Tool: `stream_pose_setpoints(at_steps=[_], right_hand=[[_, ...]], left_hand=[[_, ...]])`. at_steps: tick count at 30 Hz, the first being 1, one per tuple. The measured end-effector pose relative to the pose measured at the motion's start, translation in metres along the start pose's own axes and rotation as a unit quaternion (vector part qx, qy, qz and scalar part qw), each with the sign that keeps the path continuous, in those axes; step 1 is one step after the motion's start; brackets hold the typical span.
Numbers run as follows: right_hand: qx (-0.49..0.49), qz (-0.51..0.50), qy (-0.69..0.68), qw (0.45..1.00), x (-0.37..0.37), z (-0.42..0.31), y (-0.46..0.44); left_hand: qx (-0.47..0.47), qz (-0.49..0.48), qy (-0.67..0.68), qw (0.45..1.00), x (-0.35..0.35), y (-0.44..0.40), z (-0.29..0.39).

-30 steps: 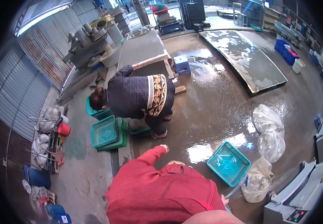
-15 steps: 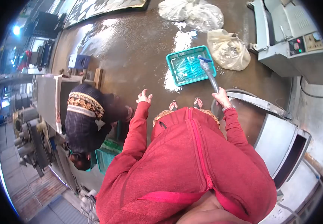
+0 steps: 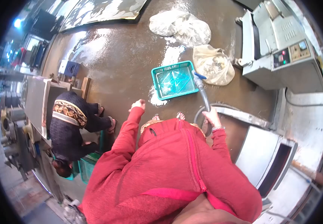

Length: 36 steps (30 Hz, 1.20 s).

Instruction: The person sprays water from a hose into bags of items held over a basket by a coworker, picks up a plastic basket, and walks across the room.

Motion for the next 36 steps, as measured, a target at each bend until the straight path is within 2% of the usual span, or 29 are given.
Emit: stream_pose_setpoints(at_steps=[2, 4, 5, 6, 7, 8, 9, 11, 12, 14, 17, 18, 21, 24, 28, 31, 36], right_hand=[[-0.011, -0.004, -0.003, 1.0, 0.003, 0.003, 0.0], [-0.01, -0.029, 0.008, 1.0, 0.006, 0.009, 0.0], [0.01, -0.046, 0.018, 0.999, 0.011, 0.011, -0.004], [0.029, -0.045, 0.0, 0.999, 0.013, 0.011, -0.003], [0.048, -0.031, 0.026, 0.998, 0.015, 0.006, -0.003], [0.053, -0.043, 0.054, 0.996, 0.018, 0.021, -0.009], [0.016, -0.049, 0.056, 0.997, 0.02, 0.012, -0.006], [0.003, -0.081, 0.049, 0.995, 0.019, 0.004, -0.006], [-0.001, -0.09, 0.05, 0.995, 0.019, 0.008, -0.009], [-0.013, -0.1, 0.035, 0.994, 0.014, 0.007, -0.013], [-0.018, -0.113, 0.039, 0.993, 0.008, -0.004, -0.014], [-0.009, -0.116, 0.045, 0.992, 0.006, -0.002, -0.017], [-0.006, -0.114, 0.049, 0.992, -0.003, -0.016, -0.017], [-0.02, -0.097, 0.059, 0.993, -0.012, -0.027, -0.015], [-0.012, -0.072, 0.059, 0.996, -0.022, -0.029, -0.019], [-0.015, -0.049, 0.039, 0.998, -0.032, -0.033, -0.016], [-0.006, -0.003, 0.038, 0.999, -0.044, -0.035, -0.015]], left_hand=[[0.057, -0.012, -0.025, 0.998, -0.021, -0.002, -0.033], [-0.033, -0.003, -0.018, 0.999, -0.049, 0.001, -0.071], [-0.086, 0.017, -0.079, 0.993, -0.075, -0.005, -0.093], [-0.087, 0.059, -0.038, 0.994, -0.089, 0.005, -0.113], [-0.017, -0.054, -0.074, 0.996, -0.119, -0.004, -0.136], [0.027, -0.078, -0.069, 0.994, -0.086, 0.04, -0.113], [0.006, -0.17, -0.25, 0.953, -0.149, 0.013, -0.153], [0.046, -0.232, -0.283, 0.93, -0.143, 0.056, -0.148], [0.064, -0.24, -0.261, 0.933, -0.165, 0.056, -0.166], [0.112, -0.222, -0.115, 0.962, -0.21, 0.042, -0.196], [0.116, -0.214, 0.001, 0.97, -0.229, 0.035, -0.21], [0.177, -0.207, 0.142, 0.952, -0.262, 0.011, -0.236], [0.219, -0.227, 0.23, 0.92, -0.23, -0.006, -0.227], [0.187, -0.178, 0.224, 0.94, -0.154, -0.005, -0.193], [0.158, -0.156, 0.181, 0.958, -0.136, -0.058, -0.208], [0.153, -0.164, 0.12, 0.967, -0.091, -0.058, -0.191], [0.131, -0.162, 0.119, 0.971, -0.092, -0.1, -0.207]])
Point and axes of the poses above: each hand's wrist, its own y-axis away from the middle knuckle, its own x-axis out of the back of the hand, z = x × y, the point moved 3 cm from there along -y, towards the middle knuckle, and after that the axes turned 8 degrees about x, right-handed, at the moved point
